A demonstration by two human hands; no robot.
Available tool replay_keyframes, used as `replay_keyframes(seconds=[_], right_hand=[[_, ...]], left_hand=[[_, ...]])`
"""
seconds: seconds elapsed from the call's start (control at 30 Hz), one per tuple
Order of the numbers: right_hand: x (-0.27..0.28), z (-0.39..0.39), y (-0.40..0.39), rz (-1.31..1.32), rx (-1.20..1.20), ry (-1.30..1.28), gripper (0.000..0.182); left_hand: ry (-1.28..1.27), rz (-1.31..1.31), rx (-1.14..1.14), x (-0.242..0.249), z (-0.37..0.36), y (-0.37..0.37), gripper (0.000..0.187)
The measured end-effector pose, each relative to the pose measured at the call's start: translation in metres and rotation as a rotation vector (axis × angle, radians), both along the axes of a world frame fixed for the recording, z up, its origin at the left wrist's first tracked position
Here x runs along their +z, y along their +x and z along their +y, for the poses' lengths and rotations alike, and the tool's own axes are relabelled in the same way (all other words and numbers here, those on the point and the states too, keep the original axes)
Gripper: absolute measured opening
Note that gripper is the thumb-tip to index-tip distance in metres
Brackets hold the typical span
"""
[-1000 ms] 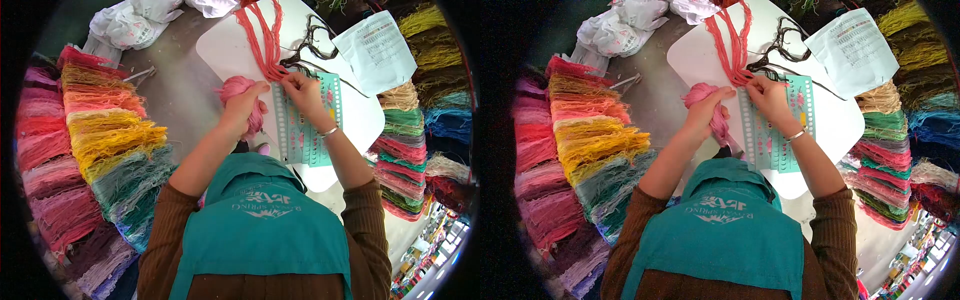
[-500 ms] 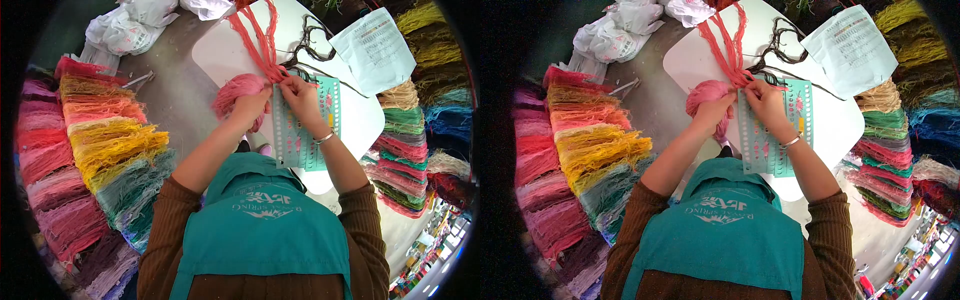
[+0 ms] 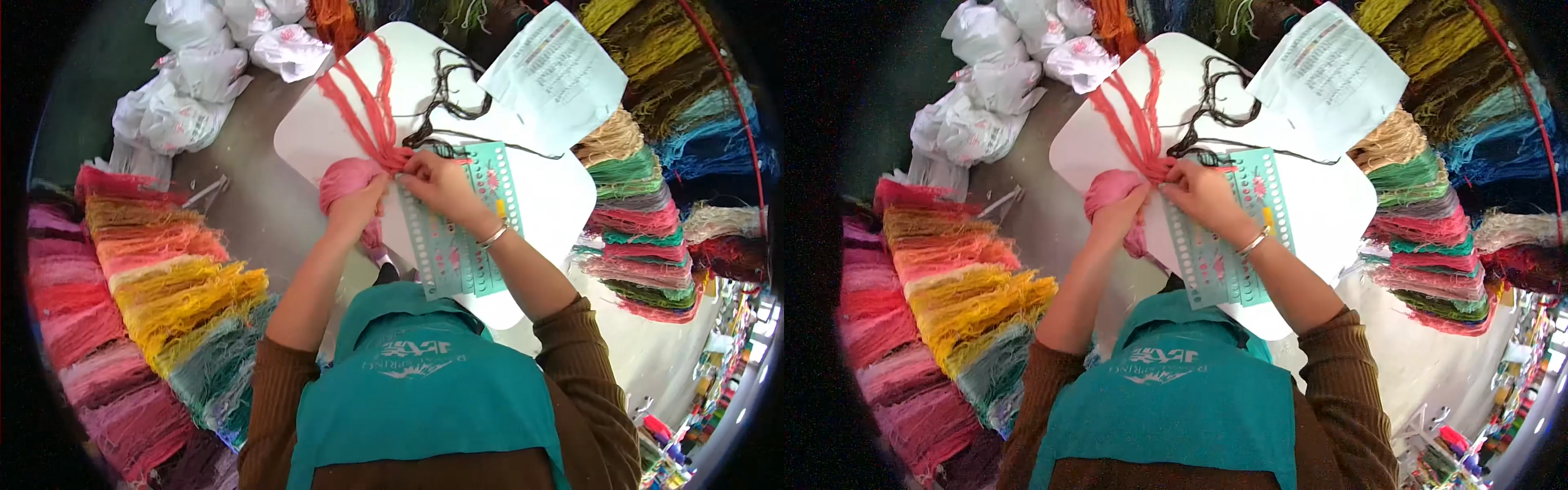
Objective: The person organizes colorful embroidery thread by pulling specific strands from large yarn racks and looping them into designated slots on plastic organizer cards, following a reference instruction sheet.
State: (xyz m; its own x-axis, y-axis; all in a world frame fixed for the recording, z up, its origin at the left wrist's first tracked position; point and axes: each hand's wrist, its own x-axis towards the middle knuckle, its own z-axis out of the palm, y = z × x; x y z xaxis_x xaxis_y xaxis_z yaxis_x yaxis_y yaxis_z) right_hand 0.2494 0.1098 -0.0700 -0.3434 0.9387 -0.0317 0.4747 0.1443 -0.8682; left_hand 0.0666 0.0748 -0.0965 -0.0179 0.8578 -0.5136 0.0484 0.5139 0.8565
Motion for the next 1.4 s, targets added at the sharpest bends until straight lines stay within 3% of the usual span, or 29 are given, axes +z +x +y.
replay_keyframes(seconds=[0.17, 0.27, 0.37, 0.47, 0.57, 0.67, 0.73, 0.87, 1.0, 1.07, 1.17, 1.23, 1.3, 1.37, 1.4], right_hand=[[0.003, 0.001, -0.002, -0.047, 0.026, 0.079, 0.034], [0.020, 0.002, -0.005, -0.062, -0.046, -0.182, 0.039], [0.006, 0.010, 0.000, 0.054, -0.054, -0.222, 0.041], [-0.025, 0.015, 0.004, 0.376, 0.000, -0.260, 0.038], [-0.013, 0.011, 0.001, 0.402, -0.027, -0.278, 0.037], [-0.003, 0.015, 0.001, 0.193, -0.076, -0.301, 0.042], [0.000, 0.013, 0.000, 0.137, -0.096, -0.255, 0.044], [0.001, 0.011, 0.004, 0.083, -0.086, -0.222, 0.038], [0.000, 0.011, 0.004, 0.034, -0.073, -0.154, 0.034], [0.005, 0.008, 0.004, 0.020, -0.079, -0.122, 0.034], [0.006, 0.007, 0.004, 0.020, -0.075, -0.120, 0.035], [0.006, 0.005, 0.004, 0.019, -0.076, -0.123, 0.035], [0.007, 0.005, 0.004, 0.020, -0.071, -0.129, 0.033], [0.012, 0.004, 0.004, 0.020, -0.059, -0.141, 0.031], [0.013, 0.002, 0.004, 0.056, -0.055, -0.127, 0.030]], left_hand=[[0.023, -0.242, -0.187, 0.032, -0.003, 0.006, 0.023], [-0.136, -0.428, -0.103, 0.042, -0.001, 0.005, 0.021], [-0.168, -0.282, -0.036, 0.024, 0.006, 0.005, 0.019], [-0.031, 0.099, -0.238, 0.029, 0.005, 0.016, 0.021], [0.177, 0.208, -0.308, 0.033, 0.011, 0.016, 0.020], [-0.173, -0.431, -0.051, 0.032, 0.023, -0.007, 0.020], [-0.185, -0.689, 0.028, 0.037, 0.025, -0.044, 0.021], [-0.017, -0.800, 0.106, 0.069, 0.026, -0.150, 0.027], [0.483, -0.596, 0.631, 0.089, 0.015, -0.256, 0.026], [0.522, -0.766, 0.829, 0.089, 0.013, -0.319, 0.028], [0.586, -0.309, 0.958, 0.088, 0.002, -0.324, 0.018], [0.451, -0.062, 1.039, 0.068, 0.002, -0.285, 0.015], [0.295, -0.335, 0.648, 0.084, -0.025, -0.216, 0.030], [0.327, -0.735, 0.152, 0.087, -0.034, -0.170, 0.036], [0.281, -0.787, 0.188, 0.083, -0.038, -0.148, 0.038]])
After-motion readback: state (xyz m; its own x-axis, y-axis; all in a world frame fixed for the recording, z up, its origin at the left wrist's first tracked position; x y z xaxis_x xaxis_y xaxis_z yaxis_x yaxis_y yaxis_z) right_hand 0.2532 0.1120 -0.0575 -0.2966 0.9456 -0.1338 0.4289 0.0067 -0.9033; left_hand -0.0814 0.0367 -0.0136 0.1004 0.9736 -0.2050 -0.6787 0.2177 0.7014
